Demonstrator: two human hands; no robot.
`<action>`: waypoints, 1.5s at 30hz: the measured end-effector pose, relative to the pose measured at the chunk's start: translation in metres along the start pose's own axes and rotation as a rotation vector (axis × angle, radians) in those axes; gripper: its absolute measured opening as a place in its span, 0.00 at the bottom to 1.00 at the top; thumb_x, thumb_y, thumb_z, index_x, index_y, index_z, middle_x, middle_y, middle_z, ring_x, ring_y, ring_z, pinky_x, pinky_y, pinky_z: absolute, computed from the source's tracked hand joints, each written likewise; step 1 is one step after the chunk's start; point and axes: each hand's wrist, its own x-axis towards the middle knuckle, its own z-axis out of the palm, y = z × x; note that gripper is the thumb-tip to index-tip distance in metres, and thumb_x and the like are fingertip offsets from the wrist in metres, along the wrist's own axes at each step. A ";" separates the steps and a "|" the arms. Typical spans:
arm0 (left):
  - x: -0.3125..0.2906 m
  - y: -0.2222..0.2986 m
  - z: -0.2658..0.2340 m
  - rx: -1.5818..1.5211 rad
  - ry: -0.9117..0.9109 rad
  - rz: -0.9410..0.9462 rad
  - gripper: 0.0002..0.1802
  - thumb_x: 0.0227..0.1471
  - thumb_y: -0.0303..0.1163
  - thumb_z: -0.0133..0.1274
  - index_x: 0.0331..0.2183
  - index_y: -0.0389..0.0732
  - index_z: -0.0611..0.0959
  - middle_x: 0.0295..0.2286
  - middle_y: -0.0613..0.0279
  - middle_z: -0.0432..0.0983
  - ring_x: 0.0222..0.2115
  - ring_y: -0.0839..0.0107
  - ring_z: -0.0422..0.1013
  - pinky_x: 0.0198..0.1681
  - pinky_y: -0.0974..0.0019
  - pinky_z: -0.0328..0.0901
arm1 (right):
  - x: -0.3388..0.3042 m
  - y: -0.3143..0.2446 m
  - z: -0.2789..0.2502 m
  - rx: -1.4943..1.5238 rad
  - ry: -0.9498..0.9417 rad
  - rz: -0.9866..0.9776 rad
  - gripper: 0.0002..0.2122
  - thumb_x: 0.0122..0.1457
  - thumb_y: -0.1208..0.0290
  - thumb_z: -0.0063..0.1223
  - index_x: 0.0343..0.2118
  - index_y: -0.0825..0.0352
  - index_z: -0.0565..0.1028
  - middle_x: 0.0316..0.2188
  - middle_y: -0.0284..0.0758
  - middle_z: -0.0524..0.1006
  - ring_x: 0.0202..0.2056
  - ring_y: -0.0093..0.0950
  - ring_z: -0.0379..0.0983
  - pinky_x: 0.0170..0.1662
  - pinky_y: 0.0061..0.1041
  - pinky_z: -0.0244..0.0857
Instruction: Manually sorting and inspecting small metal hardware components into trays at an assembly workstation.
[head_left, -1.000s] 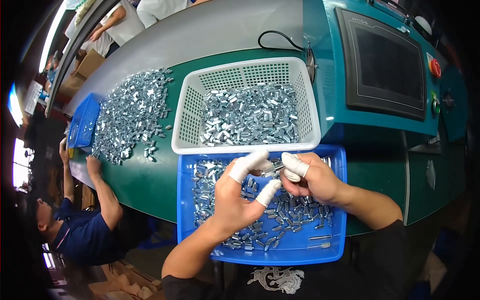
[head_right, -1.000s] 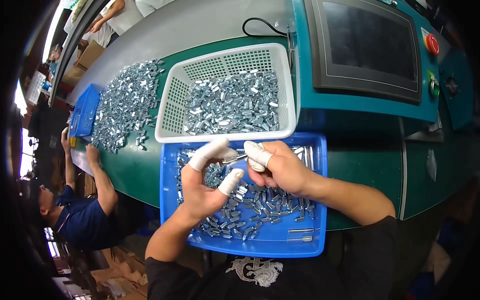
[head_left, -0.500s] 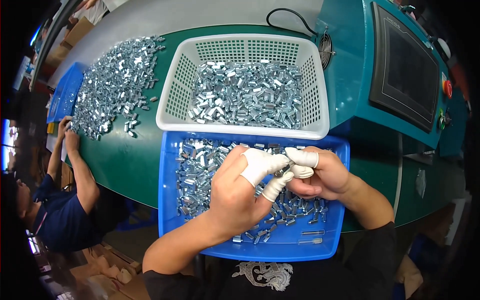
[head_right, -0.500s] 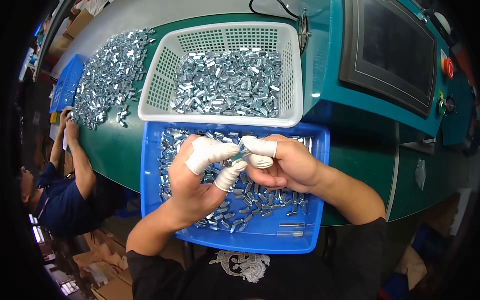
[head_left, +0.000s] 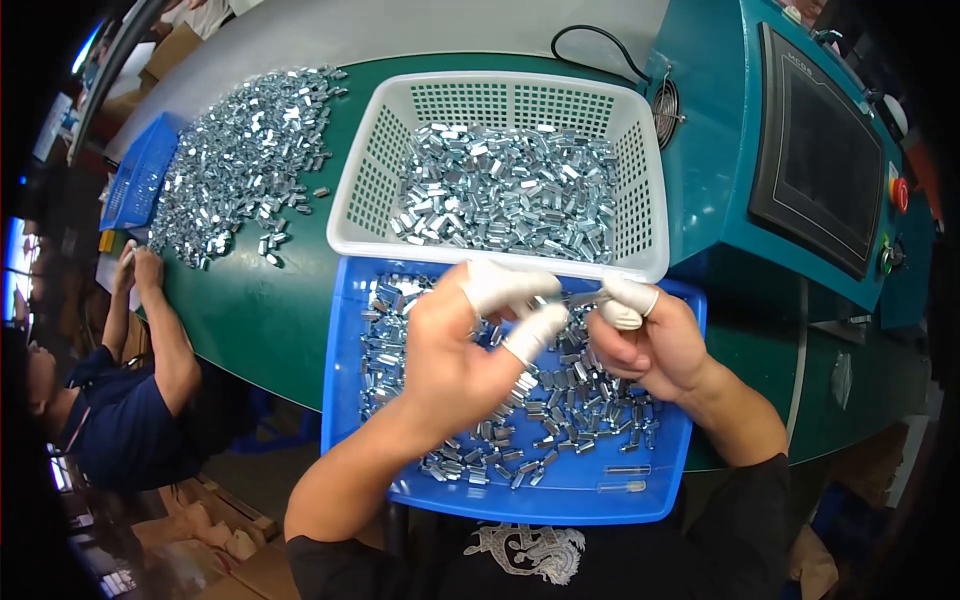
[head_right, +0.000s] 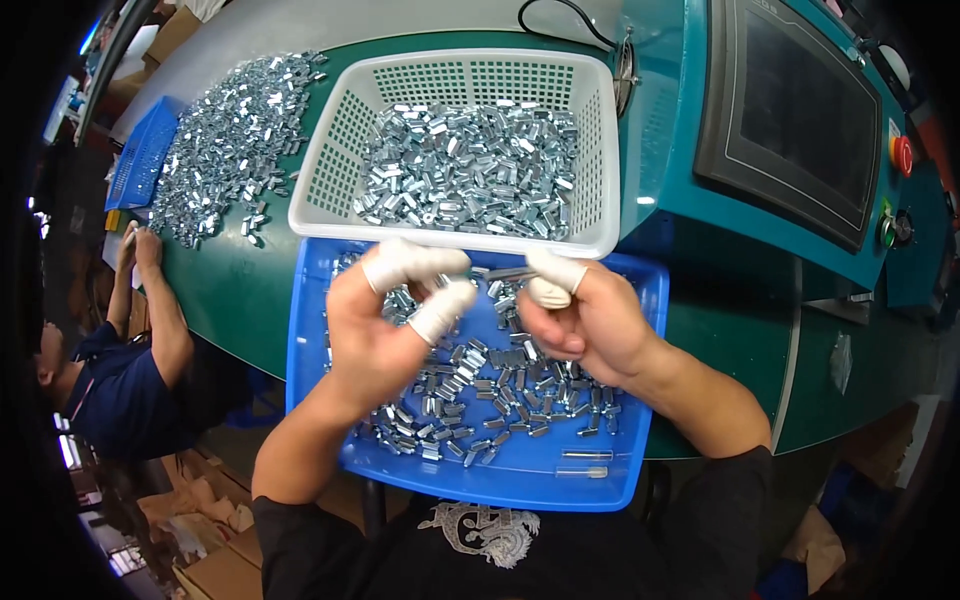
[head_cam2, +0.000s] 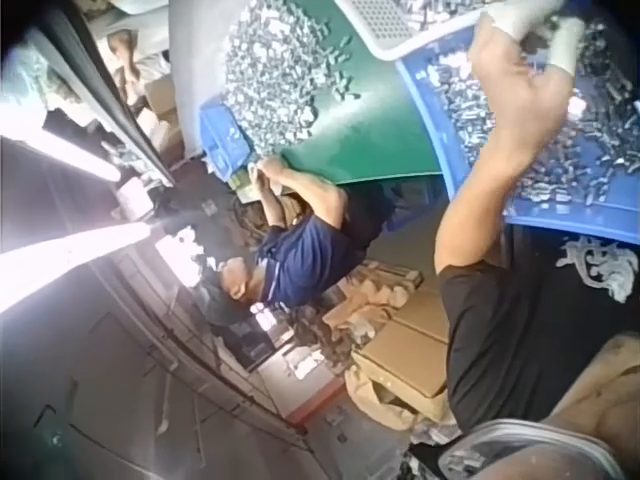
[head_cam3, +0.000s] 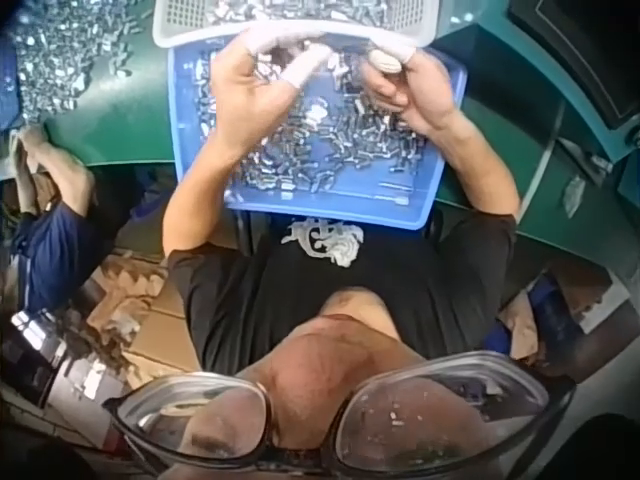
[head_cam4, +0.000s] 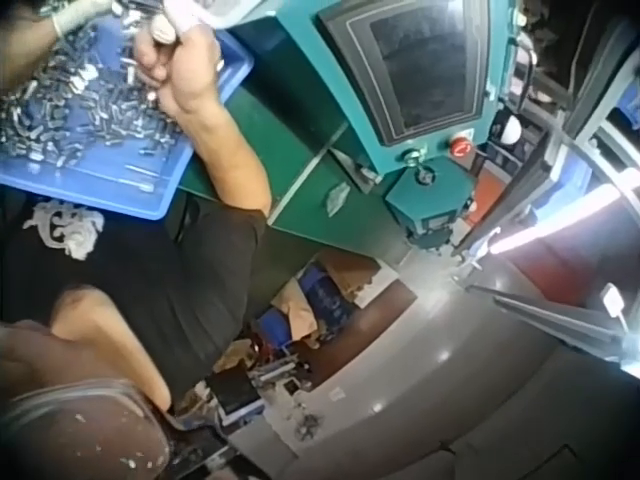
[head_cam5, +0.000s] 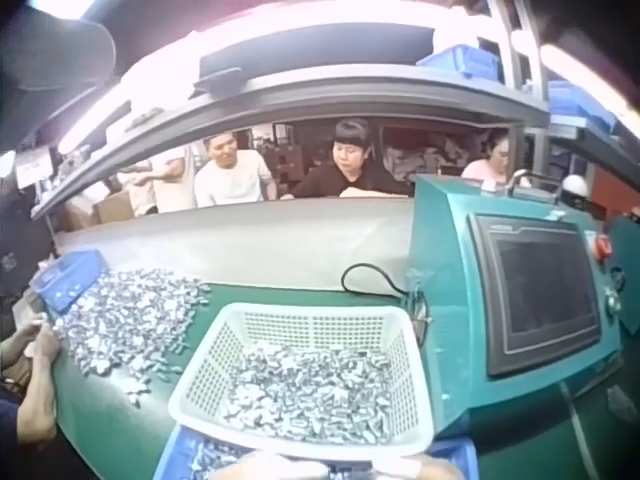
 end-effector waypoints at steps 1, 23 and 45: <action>0.002 -0.012 -0.004 -0.045 0.067 -0.071 0.11 0.42 0.20 0.59 0.33 0.34 0.81 0.27 0.66 0.74 0.24 0.82 0.66 0.28 0.78 0.61 | 0.000 0.000 0.002 0.050 0.073 -0.052 0.19 0.65 0.59 0.27 0.34 0.68 0.69 0.09 0.28 0.61 0.08 0.15 0.48 0.11 0.14 0.44; -0.016 -0.038 0.011 0.826 -0.322 -0.006 0.08 0.41 0.28 0.56 0.29 0.39 0.82 0.25 0.59 0.70 0.28 0.61 0.70 0.28 0.59 0.67 | -0.003 0.001 0.006 -0.198 0.100 -0.222 0.18 0.64 0.59 0.31 0.21 0.66 0.64 0.10 0.29 0.62 0.10 0.14 0.49 0.13 0.15 0.43; -0.013 -0.011 0.006 -0.598 -0.017 -0.458 0.11 0.47 0.20 0.55 0.36 0.34 0.77 0.32 0.56 0.77 0.33 0.73 0.73 0.37 0.69 0.69 | -0.006 0.006 0.011 -0.545 0.149 -0.374 0.21 0.64 0.59 0.32 0.16 0.64 0.65 0.11 0.27 0.65 0.12 0.13 0.53 0.16 0.14 0.46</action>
